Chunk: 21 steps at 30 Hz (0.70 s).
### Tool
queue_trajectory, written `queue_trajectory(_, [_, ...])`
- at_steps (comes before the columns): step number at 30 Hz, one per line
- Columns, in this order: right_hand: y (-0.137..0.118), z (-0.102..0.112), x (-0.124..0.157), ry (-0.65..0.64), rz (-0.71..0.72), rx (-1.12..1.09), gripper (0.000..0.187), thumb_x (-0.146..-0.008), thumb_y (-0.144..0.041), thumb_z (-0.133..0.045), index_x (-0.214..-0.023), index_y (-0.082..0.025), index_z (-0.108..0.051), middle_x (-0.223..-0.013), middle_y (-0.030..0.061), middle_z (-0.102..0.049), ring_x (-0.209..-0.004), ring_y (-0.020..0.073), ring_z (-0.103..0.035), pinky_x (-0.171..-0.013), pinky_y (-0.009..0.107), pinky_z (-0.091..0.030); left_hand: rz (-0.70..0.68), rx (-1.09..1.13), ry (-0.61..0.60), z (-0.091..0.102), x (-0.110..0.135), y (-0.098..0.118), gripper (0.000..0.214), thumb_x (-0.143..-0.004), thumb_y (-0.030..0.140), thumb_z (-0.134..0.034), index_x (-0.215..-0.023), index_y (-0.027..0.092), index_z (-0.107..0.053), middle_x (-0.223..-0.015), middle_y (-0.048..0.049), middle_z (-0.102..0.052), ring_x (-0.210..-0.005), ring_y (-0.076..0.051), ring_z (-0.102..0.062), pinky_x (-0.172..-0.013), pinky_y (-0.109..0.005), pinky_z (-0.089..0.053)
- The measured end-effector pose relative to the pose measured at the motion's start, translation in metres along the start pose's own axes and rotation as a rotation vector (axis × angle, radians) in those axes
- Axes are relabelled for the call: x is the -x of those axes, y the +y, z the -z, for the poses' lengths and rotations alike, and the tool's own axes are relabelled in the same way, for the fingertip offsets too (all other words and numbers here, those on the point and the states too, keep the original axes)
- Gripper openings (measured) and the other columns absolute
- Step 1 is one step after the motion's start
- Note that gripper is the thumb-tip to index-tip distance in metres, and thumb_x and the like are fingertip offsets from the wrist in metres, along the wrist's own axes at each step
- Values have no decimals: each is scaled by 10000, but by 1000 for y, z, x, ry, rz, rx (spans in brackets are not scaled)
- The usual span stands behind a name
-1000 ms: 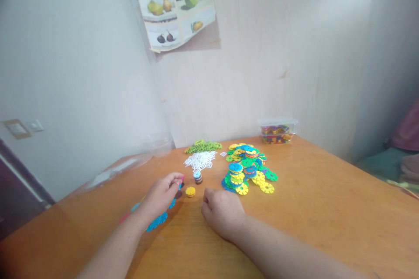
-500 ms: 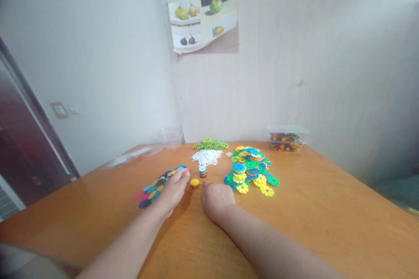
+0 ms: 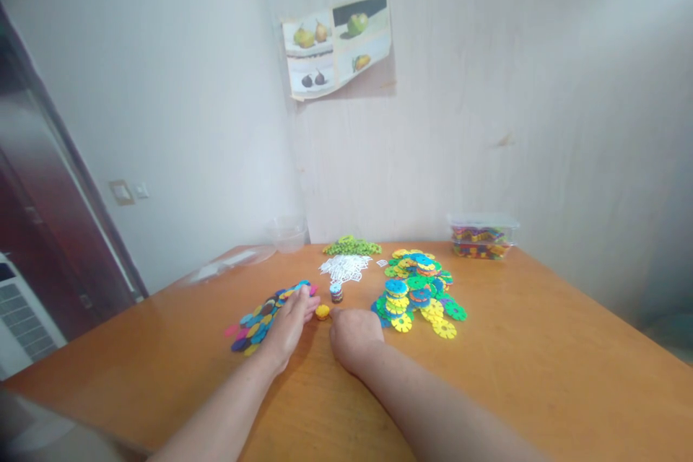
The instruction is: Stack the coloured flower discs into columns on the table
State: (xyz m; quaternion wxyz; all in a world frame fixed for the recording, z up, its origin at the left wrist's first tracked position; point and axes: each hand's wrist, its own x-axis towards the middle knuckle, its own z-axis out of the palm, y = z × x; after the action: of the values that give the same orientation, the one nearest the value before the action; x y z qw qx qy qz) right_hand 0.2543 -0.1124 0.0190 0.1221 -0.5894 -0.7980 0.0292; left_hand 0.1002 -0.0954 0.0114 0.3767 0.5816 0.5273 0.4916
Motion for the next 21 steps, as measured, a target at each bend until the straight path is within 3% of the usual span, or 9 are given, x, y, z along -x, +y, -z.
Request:
queue_trajectory(14, [1, 5, 3, 8, 26, -4, 346, -917, -286, -348, -1070, -236, -654, -951, 100, -731, -884, 255, -683, -697, 320, -456, 2, 76, 14, 0, 1, -6, 660, -857, 695, -372, -1213, 172, -559, -1258, -177, -622, -1176, -275, -588, -1020, -432, -437])
queue_trajectory(21, [5, 3, 2, -14, 32, -4, 375, -930, -332, -328, -1113, -245, -643, -1015, 97, -721, -925, 250, -669, -733, 328, -451, -76, 157, 32, 13, -4, 6, 645, -845, 677, -429, -1131, 124, -597, -1088, -187, -695, -1010, -263, -666, -890, -402, -516])
